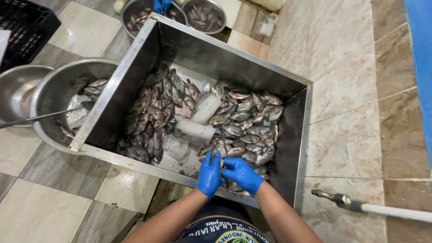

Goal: The person stands at a large metal bin filled with iced whole fish and cleans the fish one at a time, holding each fish over the bin and working on its body with their gloved hands before reaching for the next fish. A second person works with fish in bowls in the background.

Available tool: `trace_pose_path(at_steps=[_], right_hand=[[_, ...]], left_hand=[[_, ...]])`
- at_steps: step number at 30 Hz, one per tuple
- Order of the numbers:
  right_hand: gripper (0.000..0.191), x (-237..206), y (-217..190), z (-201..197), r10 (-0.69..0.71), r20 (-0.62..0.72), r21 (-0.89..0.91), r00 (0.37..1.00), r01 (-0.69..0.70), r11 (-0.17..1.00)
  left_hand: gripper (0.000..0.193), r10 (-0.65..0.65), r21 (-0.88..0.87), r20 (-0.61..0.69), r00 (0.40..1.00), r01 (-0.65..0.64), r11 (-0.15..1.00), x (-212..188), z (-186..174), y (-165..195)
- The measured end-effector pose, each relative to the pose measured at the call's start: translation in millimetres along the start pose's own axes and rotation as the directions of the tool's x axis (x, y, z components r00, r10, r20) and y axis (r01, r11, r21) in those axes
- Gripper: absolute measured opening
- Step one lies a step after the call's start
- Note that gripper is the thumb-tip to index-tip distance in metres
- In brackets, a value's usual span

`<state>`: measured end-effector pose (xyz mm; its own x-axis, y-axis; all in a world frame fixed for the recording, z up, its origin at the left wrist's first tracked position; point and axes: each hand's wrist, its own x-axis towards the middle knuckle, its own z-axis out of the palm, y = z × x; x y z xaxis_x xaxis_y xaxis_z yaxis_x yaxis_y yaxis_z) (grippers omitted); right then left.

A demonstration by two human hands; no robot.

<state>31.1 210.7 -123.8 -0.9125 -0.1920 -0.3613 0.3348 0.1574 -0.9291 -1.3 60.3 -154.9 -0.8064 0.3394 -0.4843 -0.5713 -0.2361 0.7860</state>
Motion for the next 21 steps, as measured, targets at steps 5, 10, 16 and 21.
trace_pose_path(at_steps=[5, 10, 16, 21], right_hand=[[0.015, -6.2, 5.1, -1.4, 0.012, -0.003, 0.002, 1.000, -0.012, 1.000], [0.028, -14.3, 18.8, -5.6, -0.063, -0.059, -0.012, 0.996, 0.062, 0.998], [0.032, -20.4, 59.4, 6.5, -0.079, -0.240, 0.154, 0.968, 0.118, 0.981], [0.035, -38.8, 73.7, 7.5, -0.273, -0.201, -0.129, 0.941, 0.251, 0.959]], left_hand=[[0.059, 0.095, 0.109, 0.008, 0.995, -0.095, 0.989, -2.8, 2.9, 0.4], [0.061, 0.135, 0.227, 0.115, 0.984, -0.158, 0.961, -1.0, 3.3, 1.0], [0.047, 0.379, 0.657, 0.304, 0.874, -0.481, 0.581, 0.7, 2.1, -0.6], [0.039, 0.208, 0.797, 0.450, 0.868, -0.496, 0.345, -4.4, 1.3, 2.1]])
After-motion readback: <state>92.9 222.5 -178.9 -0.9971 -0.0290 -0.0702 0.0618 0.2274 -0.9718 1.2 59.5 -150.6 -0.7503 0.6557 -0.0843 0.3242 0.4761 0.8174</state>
